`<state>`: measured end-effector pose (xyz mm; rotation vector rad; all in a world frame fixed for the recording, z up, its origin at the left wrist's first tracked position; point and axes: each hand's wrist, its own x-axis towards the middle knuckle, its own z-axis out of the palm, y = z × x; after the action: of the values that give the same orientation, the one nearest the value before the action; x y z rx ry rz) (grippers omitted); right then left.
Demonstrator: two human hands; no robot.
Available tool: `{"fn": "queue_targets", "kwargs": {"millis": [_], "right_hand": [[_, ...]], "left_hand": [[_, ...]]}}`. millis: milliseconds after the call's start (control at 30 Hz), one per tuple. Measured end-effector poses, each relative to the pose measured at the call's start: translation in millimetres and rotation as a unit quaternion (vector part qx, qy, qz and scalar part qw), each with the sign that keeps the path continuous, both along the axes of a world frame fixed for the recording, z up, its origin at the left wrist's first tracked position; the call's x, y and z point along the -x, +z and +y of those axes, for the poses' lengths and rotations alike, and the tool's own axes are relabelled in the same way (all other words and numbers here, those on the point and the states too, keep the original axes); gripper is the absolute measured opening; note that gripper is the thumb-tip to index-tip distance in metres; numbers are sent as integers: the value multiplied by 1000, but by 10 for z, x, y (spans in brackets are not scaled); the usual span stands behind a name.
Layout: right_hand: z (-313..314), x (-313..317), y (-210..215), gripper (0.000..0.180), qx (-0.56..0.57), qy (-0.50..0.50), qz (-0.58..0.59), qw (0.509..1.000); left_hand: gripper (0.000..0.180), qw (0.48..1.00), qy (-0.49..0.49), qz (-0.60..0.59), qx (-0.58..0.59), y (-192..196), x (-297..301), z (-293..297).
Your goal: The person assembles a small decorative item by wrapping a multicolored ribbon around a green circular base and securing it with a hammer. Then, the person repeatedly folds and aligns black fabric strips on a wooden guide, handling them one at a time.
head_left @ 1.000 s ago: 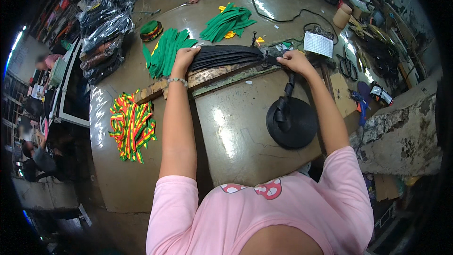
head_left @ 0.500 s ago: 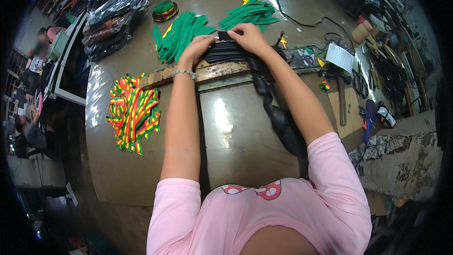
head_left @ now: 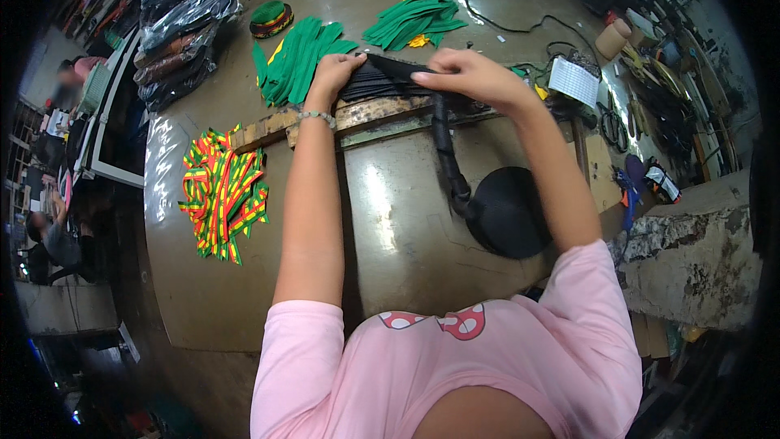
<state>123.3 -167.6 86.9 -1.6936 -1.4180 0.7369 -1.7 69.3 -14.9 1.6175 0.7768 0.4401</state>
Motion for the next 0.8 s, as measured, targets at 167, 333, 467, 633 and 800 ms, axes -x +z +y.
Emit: {"fn": "queue_targets", "kwargs": {"millis": [167,333,467,633,800], "right_hand": [[-784,-439,367,31,-60,-88,44,993],[-894,-878,-89,35,29,-196,86,976],[-919,-991,-603,46,99,-240,-41,965],[-913,-1003,-923,47,99,-209,-118,966],[-983,-888,-663,39,122,-260,-248,925]], "left_hand": [[25,1000,-1,4,9,-15,-4,15],[26,1000,2,13,-7,-35,-27,33],[26,1000,12,-14,-5,-2,-10,8],[29,999,-6,32,-4,43,20,-15],[30,1000,-12,4,-11,51,24,-39]]}}
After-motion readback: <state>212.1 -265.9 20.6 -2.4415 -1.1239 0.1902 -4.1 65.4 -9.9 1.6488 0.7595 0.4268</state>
